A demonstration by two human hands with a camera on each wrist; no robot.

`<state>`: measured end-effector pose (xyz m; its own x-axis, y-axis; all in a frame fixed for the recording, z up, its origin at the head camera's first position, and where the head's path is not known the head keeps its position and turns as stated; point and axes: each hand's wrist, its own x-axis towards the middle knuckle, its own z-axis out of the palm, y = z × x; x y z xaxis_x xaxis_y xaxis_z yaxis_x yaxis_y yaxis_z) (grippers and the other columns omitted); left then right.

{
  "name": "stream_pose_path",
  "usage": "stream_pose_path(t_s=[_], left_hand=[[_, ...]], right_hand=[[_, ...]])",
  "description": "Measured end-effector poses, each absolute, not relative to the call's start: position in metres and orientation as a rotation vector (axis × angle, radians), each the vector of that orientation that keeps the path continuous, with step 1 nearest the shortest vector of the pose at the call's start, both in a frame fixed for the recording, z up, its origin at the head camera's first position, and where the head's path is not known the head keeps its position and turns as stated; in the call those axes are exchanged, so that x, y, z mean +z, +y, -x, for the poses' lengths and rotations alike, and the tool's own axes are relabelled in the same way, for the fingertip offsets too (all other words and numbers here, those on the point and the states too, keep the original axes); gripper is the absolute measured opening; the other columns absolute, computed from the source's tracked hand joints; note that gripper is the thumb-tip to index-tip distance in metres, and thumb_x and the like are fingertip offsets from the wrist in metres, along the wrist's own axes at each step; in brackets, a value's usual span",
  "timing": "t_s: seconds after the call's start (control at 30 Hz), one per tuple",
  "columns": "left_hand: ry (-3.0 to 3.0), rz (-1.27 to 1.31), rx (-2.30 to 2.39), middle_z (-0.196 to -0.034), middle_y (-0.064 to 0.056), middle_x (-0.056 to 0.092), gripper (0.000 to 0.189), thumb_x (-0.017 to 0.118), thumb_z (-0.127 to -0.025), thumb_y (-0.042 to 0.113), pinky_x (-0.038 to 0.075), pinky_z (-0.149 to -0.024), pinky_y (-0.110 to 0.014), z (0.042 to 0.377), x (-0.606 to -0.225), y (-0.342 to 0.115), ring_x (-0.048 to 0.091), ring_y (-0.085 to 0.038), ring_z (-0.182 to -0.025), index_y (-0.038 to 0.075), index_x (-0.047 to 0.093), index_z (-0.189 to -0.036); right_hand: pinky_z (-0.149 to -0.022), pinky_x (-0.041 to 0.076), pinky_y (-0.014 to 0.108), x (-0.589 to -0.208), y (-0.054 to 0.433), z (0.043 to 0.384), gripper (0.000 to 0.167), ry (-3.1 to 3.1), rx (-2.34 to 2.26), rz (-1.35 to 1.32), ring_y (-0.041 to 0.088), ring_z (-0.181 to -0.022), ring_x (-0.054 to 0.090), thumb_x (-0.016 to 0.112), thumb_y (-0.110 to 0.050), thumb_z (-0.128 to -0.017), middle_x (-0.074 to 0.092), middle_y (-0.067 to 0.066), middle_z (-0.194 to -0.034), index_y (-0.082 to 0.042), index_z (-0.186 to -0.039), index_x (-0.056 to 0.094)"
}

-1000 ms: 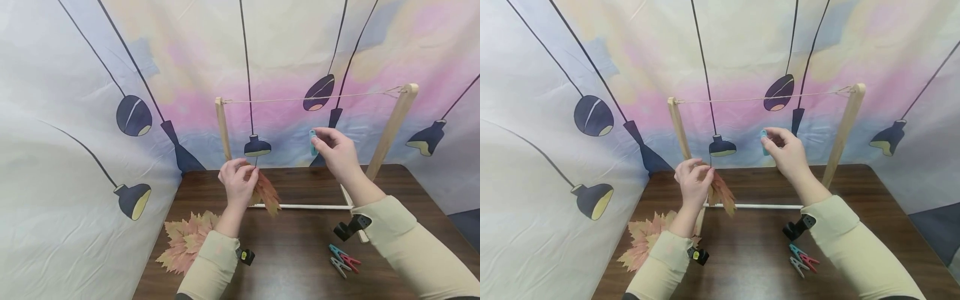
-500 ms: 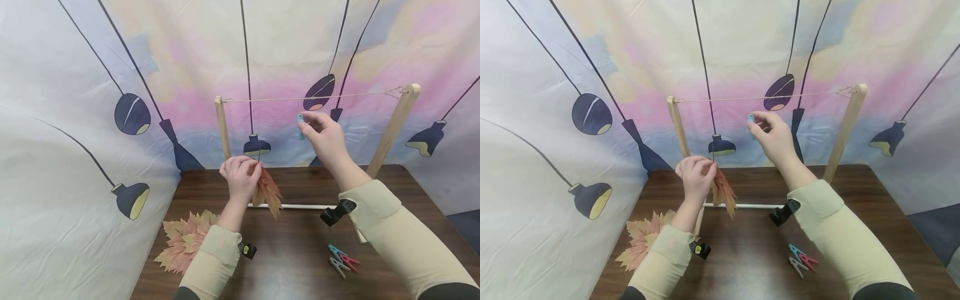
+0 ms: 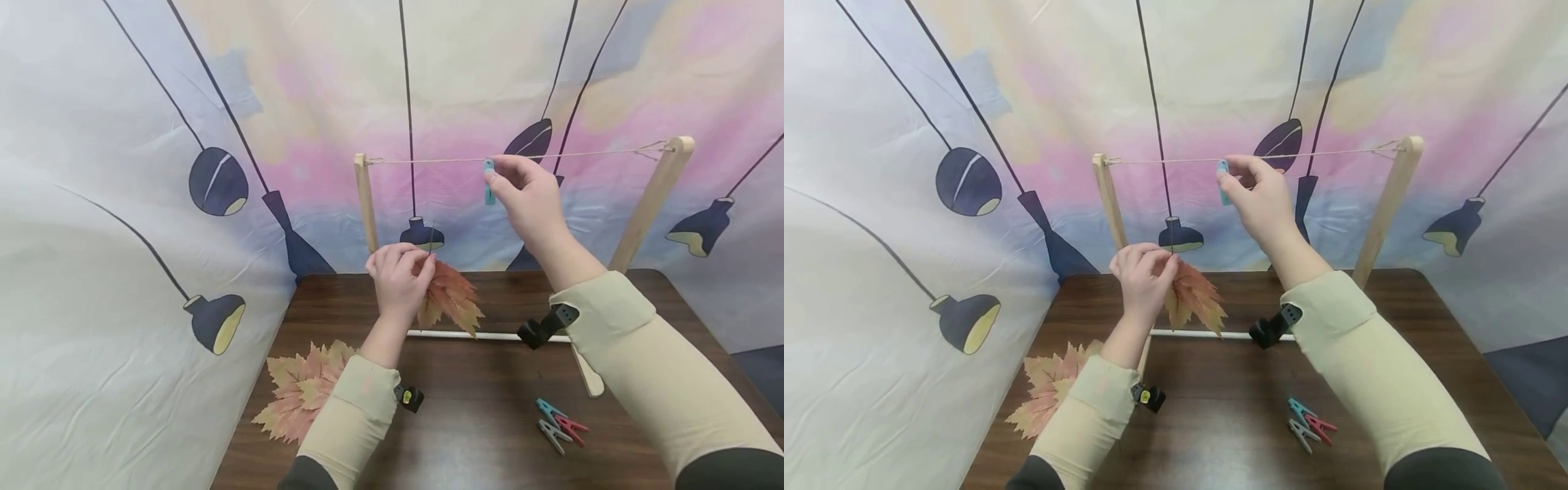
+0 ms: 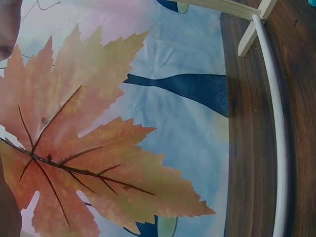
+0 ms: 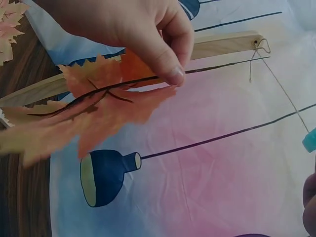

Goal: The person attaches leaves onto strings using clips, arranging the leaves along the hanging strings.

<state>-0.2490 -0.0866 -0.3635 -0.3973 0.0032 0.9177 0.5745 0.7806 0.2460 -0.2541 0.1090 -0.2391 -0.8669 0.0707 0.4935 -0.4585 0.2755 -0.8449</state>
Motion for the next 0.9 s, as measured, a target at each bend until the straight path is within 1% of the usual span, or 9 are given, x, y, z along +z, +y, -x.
stream_pose_path(t_s=[0.17,0.33,0.5,0.63,0.73,0.83,0.9], left_hand=[[-1.878,0.466,-0.674,-0.088,0.001,0.062,0.009,0.073,-0.08,0.019,0.03,-0.089,-0.048,0.251,-0.357,-0.085,0.051,-0.022,-0.091,0.012,0.071,-0.077],[-1.884,0.479,-0.755,-0.086,0.0,0.063,0.01,0.074,-0.079,0.018,0.032,-0.089,-0.046,0.253,-0.349,-0.083,0.052,-0.021,-0.089,0.01,0.071,-0.076],[-1.933,0.478,-0.855,-0.088,-0.001,0.064,0.011,0.073,-0.081,0.019,0.03,-0.092,-0.044,0.256,-0.34,-0.081,0.052,-0.021,-0.092,0.008,0.072,-0.078],[-1.958,0.51,-0.902,-0.089,-0.002,0.064,0.011,0.073,-0.082,0.018,0.032,-0.09,-0.043,0.257,-0.334,-0.081,0.051,-0.022,-0.093,0.007,0.072,-0.079],[-2.004,0.543,-0.983,-0.091,-0.004,0.064,0.01,0.073,-0.082,0.016,0.034,-0.089,-0.04,0.258,-0.329,-0.082,0.051,-0.024,-0.096,0.006,0.072,-0.081],[-2.076,0.563,-1.14,-0.095,-0.006,0.065,0.011,0.072,-0.082,0.014,0.036,-0.09,-0.036,0.261,-0.324,-0.083,0.051,-0.024,-0.1,0.003,0.072,-0.084],[-2.112,0.568,-1.285,-0.096,-0.006,0.065,0.012,0.072,-0.081,0.013,0.038,-0.09,-0.031,0.263,-0.32,-0.085,0.051,-0.021,-0.102,0.002,0.072,-0.085]], right_hand=[[-0.073,0.04,0.023,-0.236,0.108,0.255,0.033,-2.118,1.643,-0.362,0.011,-0.085,0.054,0.062,-0.024,-0.09,0.062,-0.005,-0.092,-0.007,-0.117,0.063],[-0.076,0.041,0.025,-0.229,0.105,0.257,0.031,-2.097,1.635,-0.39,0.012,-0.086,0.055,0.062,-0.023,-0.089,0.063,-0.002,-0.09,-0.005,-0.115,0.064],[-0.079,0.041,0.026,-0.22,0.102,0.259,0.032,-2.091,1.654,-0.42,0.014,-0.087,0.056,0.063,-0.024,-0.089,0.064,0.001,-0.092,-0.006,-0.115,0.064],[-0.08,0.041,0.026,-0.213,0.099,0.259,0.033,-2.092,1.668,-0.427,0.013,-0.089,0.056,0.063,-0.023,-0.089,0.064,0.001,-0.095,-0.005,-0.116,0.064],[-0.081,0.042,0.025,-0.208,0.098,0.259,0.032,-2.08,1.676,-0.431,0.013,-0.089,0.056,0.063,-0.022,-0.089,0.064,0.0,-0.094,-0.004,-0.115,0.064],[-0.081,0.042,0.025,-0.202,0.098,0.26,0.031,-2.072,1.685,-0.428,0.013,-0.09,0.055,0.063,-0.022,-0.089,0.064,-0.001,-0.092,-0.005,-0.114,0.065],[-0.08,0.043,0.025,-0.199,0.099,0.26,0.031,-2.067,1.688,-0.435,0.013,-0.09,0.055,0.064,-0.023,-0.088,0.064,-0.001,-0.091,-0.005,-0.114,0.065]])
